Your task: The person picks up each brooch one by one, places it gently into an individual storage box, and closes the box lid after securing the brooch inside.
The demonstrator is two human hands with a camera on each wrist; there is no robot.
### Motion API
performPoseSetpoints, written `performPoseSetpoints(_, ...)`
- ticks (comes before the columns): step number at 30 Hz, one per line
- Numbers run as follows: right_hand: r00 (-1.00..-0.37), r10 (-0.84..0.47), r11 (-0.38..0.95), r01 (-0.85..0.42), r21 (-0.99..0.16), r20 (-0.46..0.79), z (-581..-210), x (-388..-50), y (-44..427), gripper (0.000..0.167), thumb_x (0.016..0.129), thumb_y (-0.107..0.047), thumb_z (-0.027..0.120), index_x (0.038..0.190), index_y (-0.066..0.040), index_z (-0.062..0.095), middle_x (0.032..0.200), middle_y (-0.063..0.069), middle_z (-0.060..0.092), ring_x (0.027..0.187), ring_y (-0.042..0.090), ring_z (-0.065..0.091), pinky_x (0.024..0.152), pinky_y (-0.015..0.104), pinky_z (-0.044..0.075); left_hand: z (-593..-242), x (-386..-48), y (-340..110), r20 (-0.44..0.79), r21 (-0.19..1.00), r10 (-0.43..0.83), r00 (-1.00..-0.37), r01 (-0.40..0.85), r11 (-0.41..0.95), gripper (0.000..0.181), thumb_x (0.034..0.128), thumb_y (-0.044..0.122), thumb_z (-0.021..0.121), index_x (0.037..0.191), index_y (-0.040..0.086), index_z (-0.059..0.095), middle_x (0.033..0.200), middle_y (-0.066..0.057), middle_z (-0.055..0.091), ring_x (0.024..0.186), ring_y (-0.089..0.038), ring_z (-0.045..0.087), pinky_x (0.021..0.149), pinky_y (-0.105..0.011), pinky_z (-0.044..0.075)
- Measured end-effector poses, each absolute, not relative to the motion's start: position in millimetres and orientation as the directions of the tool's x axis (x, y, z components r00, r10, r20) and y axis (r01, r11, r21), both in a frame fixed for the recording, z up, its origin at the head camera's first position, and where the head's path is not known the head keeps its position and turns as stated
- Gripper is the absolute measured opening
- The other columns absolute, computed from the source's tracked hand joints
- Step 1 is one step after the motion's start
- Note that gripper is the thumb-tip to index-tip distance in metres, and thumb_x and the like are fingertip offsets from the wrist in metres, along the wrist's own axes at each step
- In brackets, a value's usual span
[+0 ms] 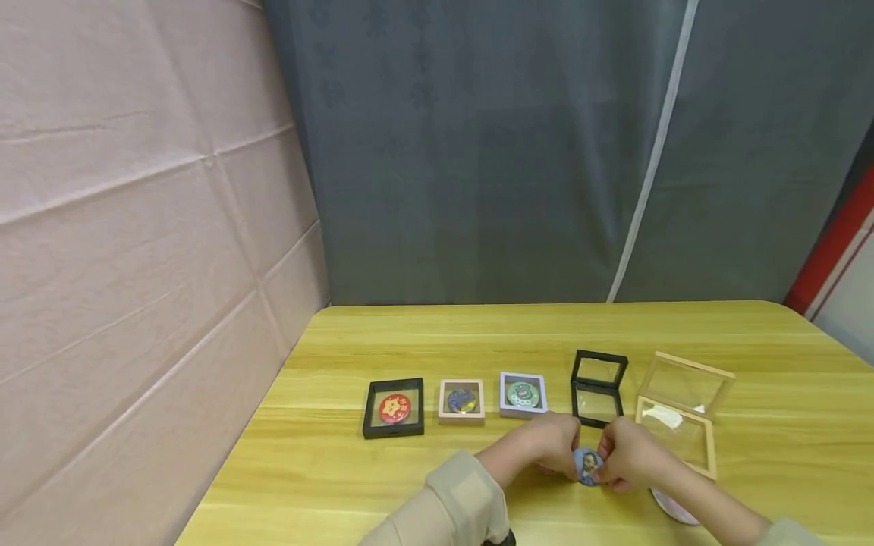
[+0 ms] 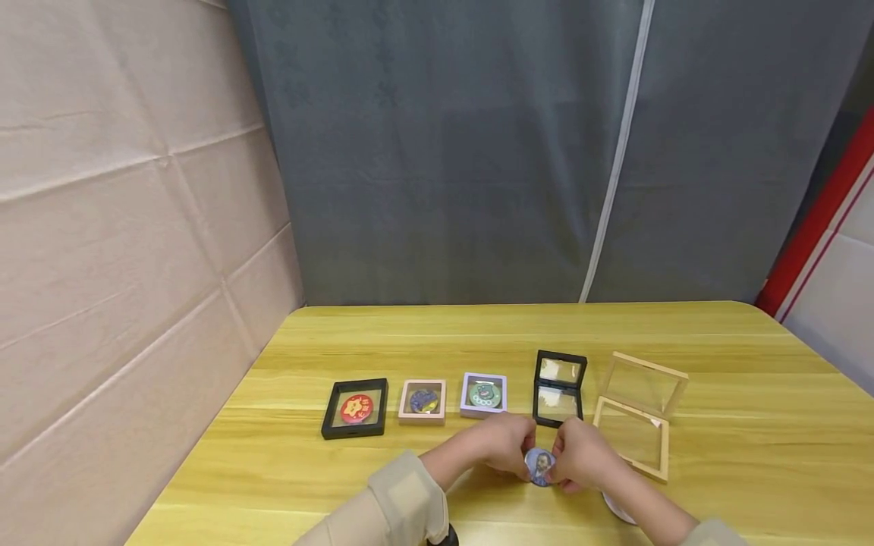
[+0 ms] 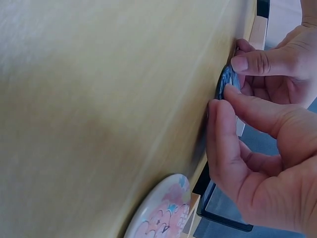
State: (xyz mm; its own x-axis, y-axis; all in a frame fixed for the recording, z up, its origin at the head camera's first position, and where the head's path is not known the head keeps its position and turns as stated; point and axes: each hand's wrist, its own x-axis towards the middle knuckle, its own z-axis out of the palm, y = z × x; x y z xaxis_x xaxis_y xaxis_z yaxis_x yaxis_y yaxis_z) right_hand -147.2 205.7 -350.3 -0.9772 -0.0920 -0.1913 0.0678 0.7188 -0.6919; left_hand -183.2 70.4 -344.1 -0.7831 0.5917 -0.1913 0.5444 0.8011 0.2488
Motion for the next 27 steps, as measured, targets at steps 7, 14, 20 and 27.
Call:
performPoseSetpoints(7, -0.980, -0.031, 0.706, 0.116, -0.699, -0.195, -350, -148, 205, 0.026, 0.060, 0.012, 0.073, 0.065, 0.001, 0.049, 0.061, 0.010, 0.052, 0.046, 0.017, 0.055, 0.045, 0.028, 0.049, -346, -187, 73, -0.172, 0.249, 0.603, -0.779, 0.558, 0.792, 0.030, 0.0663, 0.020, 0.079, 0.076, 0.017, 0.051, 0.061, 0.010, 0.048, 0.055, -0.004, 0.044, 0.047, -0.016, 0.035)
performPoseSetpoints(14, -0.980, -0.069, 0.677, 0.092, -0.730, -0.188, -349, -148, 209, 0.020, 0.066, 0.013, 0.066, 0.066, 0.002, 0.050, 0.060, 0.010, 0.054, 0.048, 0.018, 0.058, 0.046, 0.030, 0.050, -343, -188, 74, -0.143, 0.263, 0.619, -0.772, 0.574, 0.776, 0.026, 0.0664, 0.010, 0.075, 0.075, 0.017, 0.051, 0.062, 0.010, 0.048, 0.057, -0.004, 0.045, 0.048, -0.015, 0.035)
performPoseSetpoints(20, -0.980, -0.102, 0.651, 0.063, -0.756, -0.169, -347, -149, 213, 0.017, 0.067, 0.012, 0.066, 0.067, 0.003, 0.052, 0.059, 0.009, 0.057, 0.049, 0.018, 0.059, 0.048, 0.031, 0.051, -341, -189, 72, -0.099, 0.287, 0.631, -0.769, 0.585, 0.758, 0.024, 0.0651, 0.002, 0.069, 0.071, 0.017, 0.051, 0.061, 0.010, 0.047, 0.056, -0.004, 0.044, 0.048, -0.014, 0.034)
performPoseSetpoints(27, -0.990, -0.072, 0.610, 0.055, -0.791, -0.124, -342, -151, 221, 0.015, 0.069, 0.011, 0.065, 0.070, 0.005, 0.052, 0.062, 0.009, 0.058, 0.054, 0.019, 0.061, 0.052, 0.030, 0.052, -340, -191, 73, 0.023, 0.393, 0.629, -0.777, 0.585, 0.709, 0.027, 0.0640, -0.003, 0.065, 0.076, 0.016, 0.050, 0.061, 0.009, 0.045, 0.054, -0.004, 0.042, 0.046, -0.014, 0.032)
